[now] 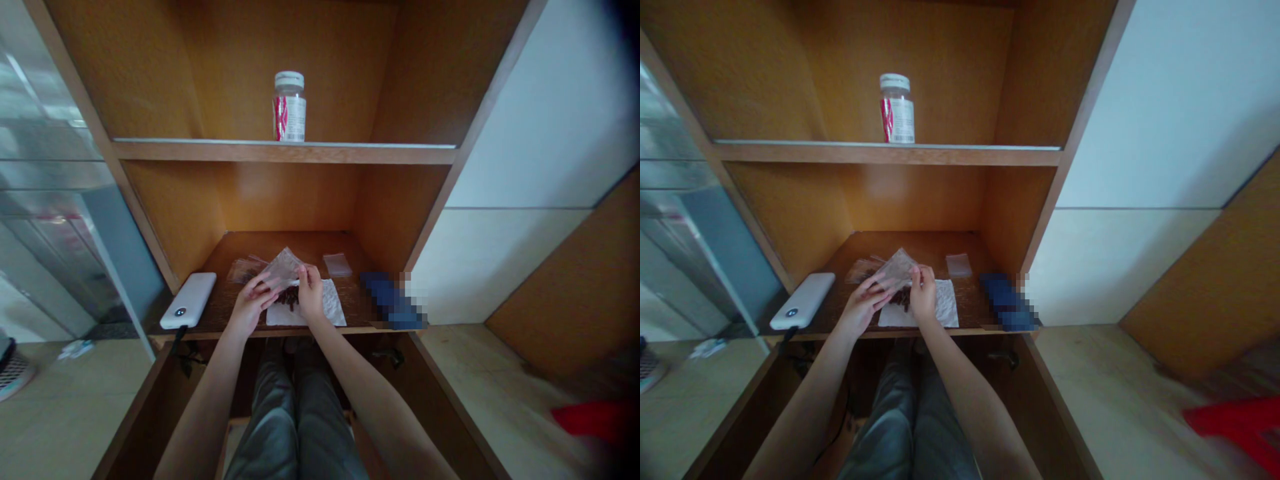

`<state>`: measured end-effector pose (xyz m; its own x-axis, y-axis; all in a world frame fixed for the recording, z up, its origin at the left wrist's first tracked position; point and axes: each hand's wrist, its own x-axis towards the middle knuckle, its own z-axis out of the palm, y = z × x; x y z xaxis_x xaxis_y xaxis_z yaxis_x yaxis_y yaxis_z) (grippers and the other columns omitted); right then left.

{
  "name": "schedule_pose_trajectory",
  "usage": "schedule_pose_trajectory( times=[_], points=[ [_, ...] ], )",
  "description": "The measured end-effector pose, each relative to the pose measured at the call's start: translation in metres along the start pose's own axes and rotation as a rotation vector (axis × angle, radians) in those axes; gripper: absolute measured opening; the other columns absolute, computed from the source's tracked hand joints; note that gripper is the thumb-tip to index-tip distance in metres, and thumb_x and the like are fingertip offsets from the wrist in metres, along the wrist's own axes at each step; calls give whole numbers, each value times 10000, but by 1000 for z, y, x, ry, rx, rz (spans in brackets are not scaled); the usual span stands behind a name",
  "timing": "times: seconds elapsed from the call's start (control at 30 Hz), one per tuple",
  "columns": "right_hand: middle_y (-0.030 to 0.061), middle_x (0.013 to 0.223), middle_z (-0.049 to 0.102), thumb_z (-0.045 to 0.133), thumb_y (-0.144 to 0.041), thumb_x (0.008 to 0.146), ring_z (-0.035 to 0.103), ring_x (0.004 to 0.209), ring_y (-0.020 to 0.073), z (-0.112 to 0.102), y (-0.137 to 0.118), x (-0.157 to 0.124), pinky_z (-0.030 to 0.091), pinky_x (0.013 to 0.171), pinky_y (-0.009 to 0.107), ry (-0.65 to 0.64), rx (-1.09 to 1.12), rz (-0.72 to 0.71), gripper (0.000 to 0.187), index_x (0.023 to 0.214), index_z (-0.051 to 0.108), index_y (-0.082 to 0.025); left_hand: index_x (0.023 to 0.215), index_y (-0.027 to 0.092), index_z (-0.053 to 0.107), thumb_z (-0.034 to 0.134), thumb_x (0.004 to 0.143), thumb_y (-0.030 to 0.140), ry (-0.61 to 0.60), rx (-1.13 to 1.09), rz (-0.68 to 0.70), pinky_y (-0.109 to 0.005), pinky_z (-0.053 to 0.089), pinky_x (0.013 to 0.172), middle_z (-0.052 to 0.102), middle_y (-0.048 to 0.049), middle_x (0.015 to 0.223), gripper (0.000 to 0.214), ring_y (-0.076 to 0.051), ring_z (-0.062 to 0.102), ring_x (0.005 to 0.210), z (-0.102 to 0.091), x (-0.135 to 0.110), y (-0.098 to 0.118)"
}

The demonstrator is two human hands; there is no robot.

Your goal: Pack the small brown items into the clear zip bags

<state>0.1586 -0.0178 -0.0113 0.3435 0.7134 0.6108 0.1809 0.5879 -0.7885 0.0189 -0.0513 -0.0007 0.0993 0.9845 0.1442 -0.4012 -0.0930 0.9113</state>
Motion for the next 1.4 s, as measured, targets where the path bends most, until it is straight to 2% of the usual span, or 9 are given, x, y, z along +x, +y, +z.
schedule_pose_trajectory(
  times=[0.3,0.6,0.83,1.0,1.13,1.23,1.4],
  points=[
    [21,765,542,356,-367,869,502,748,137,0,0,-1,392,731,269,0,22,15,287,768,548,-179,1068,169,519,670,659,167,17,-58,-10,-432,412,920,678,-82,942,436,-219,634,893,-2,0,-1],
    [24,753,541,365,-369,863,504,747,142,0,1,-1,400,739,280,-5,27,13,289,725,537,-182,1085,147,511,690,643,184,25,-6,-11,-433,421,906,695,-104,865,478,-228,633,898,3,-1,1],
    [19,744,545,370,-357,856,506,742,138,0,1,-1,401,732,272,-9,50,35,273,729,534,-180,1065,147,518,688,645,186,23,1,-25,-417,416,909,691,-104,875,455,-224,628,913,1,0,0],
    [0,670,520,384,-280,816,493,673,128,1,2,-1,403,663,247,14,143,106,224,650,500,-184,1028,169,551,653,687,226,61,-54,5,-385,439,881,673,-85,951,360,-198,631,897,2,0,3],
    [-7,636,508,393,-208,755,496,648,125,0,-1,-2,403,625,238,-57,215,73,208,567,478,-186,1009,151,570,652,686,265,25,-46,-34,-387,488,790,675,-95,926,352,-214,655,799,3,-1,6],
    [-2,646,520,417,-208,743,510,661,129,0,-4,-3,410,635,246,-150,213,22,228,526,485,-183,893,122,610,675,658,258,15,26,-76,-344,514,692,688,-89,821,279,-197,660,675,3,-1,5],
    [14,760,570,496,-251,753,542,762,143,1,-8,-4,424,702,268,-240,219,5,152,649,587,-188,759,129,623,697,623,222,45,29,-61,-275,512,610,680,-44,719,180,-158,643,617,3,-1,4]
  ],
)
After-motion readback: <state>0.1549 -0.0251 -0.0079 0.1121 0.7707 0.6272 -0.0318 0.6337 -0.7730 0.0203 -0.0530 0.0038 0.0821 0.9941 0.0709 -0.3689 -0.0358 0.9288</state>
